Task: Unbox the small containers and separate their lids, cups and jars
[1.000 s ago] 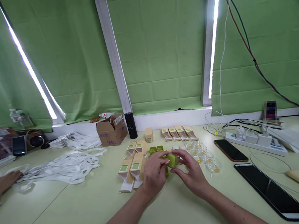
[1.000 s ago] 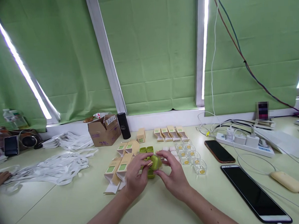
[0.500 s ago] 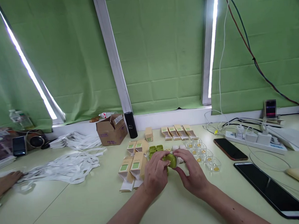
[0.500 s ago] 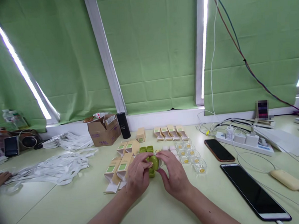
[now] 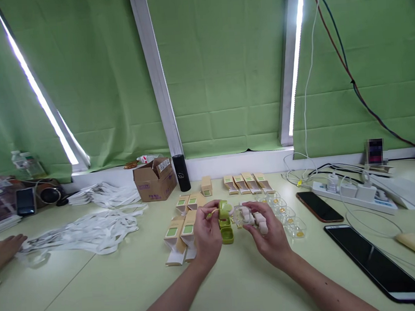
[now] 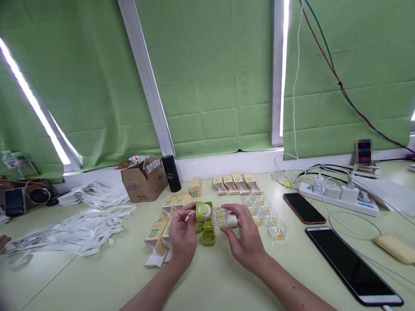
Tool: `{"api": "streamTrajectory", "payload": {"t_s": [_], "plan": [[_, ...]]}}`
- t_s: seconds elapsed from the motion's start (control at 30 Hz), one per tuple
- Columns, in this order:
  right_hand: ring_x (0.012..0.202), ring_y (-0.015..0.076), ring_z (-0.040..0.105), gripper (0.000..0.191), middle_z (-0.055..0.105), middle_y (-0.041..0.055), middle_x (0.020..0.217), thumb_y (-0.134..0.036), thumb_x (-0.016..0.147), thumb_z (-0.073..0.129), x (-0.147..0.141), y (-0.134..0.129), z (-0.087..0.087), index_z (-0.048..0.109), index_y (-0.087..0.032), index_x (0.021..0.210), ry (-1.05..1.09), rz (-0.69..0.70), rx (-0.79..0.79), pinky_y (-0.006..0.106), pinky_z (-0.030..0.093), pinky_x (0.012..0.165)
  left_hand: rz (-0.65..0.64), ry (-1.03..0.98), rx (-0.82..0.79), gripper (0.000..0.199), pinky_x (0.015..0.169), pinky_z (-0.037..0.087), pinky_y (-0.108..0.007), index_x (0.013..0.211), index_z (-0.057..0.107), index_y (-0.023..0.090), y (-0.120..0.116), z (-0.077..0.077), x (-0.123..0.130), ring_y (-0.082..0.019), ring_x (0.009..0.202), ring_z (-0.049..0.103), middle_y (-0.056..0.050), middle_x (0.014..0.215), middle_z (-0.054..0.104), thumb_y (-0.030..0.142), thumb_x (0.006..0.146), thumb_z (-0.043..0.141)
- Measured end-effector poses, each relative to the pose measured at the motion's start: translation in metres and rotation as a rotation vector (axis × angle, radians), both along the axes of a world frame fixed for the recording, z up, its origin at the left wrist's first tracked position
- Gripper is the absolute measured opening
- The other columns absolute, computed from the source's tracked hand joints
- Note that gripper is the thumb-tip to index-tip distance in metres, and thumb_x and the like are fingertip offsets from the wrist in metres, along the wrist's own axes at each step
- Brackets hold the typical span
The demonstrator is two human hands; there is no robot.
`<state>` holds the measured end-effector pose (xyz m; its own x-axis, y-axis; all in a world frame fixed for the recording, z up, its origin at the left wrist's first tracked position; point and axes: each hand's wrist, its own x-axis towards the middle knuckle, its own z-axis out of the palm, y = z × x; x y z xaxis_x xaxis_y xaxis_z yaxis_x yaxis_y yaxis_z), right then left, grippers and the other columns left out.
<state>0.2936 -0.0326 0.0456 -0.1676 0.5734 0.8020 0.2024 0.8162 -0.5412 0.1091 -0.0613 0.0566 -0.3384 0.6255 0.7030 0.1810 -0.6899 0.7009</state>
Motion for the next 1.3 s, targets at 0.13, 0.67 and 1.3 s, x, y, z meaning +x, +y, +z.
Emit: {"api": "streamTrajectory", "payload": {"t_s": [0.13,0.67,1.3], "plan": [[0.118,0.0289,0.062,0.036,0.065,0.0100,0.126,-0.027,0.095,0.061,0.000,-0.004,0.003,0.055,-0.028,0.131,0.019,0.032,-0.019,0.047,0.055,0.099,-0.013,-0.209,-0.123,0.038,0.067,0.062,-0.031,0.090,0.054,0.019,0.007,0.006,-0.004,-0.019,0.082,0.073,-0.011,0.106,0.073,0.053,0.089,0.071],[0.095,0.0242,0.071,0.039,0.066,0.0106,0.117,-0.059,0.081,0.075,0.043,0.022,0.042,0.074,-0.021,0.088,0.263,0.039,-0.401,0.038,0.059,0.082,-0.127,-0.400,-0.308,0.045,0.063,0.060,-0.029,0.085,0.057,0.017,0.013,0.000,-0.006,-0.015,0.067,0.070,-0.001,0.079,0.070,0.054,0.076,0.082],[0.115,0.0336,0.059,0.020,0.073,0.0066,0.108,-0.022,0.093,0.059,0.102,0.014,-0.018,0.075,-0.030,0.085,-0.647,-0.529,0.155,0.053,0.040,0.096,-0.128,-0.384,-0.306,0.048,0.062,0.061,-0.030,0.084,0.056,0.018,0.011,0.003,-0.003,-0.017,0.065,0.072,-0.002,0.080,0.073,0.056,0.074,0.083]]}}
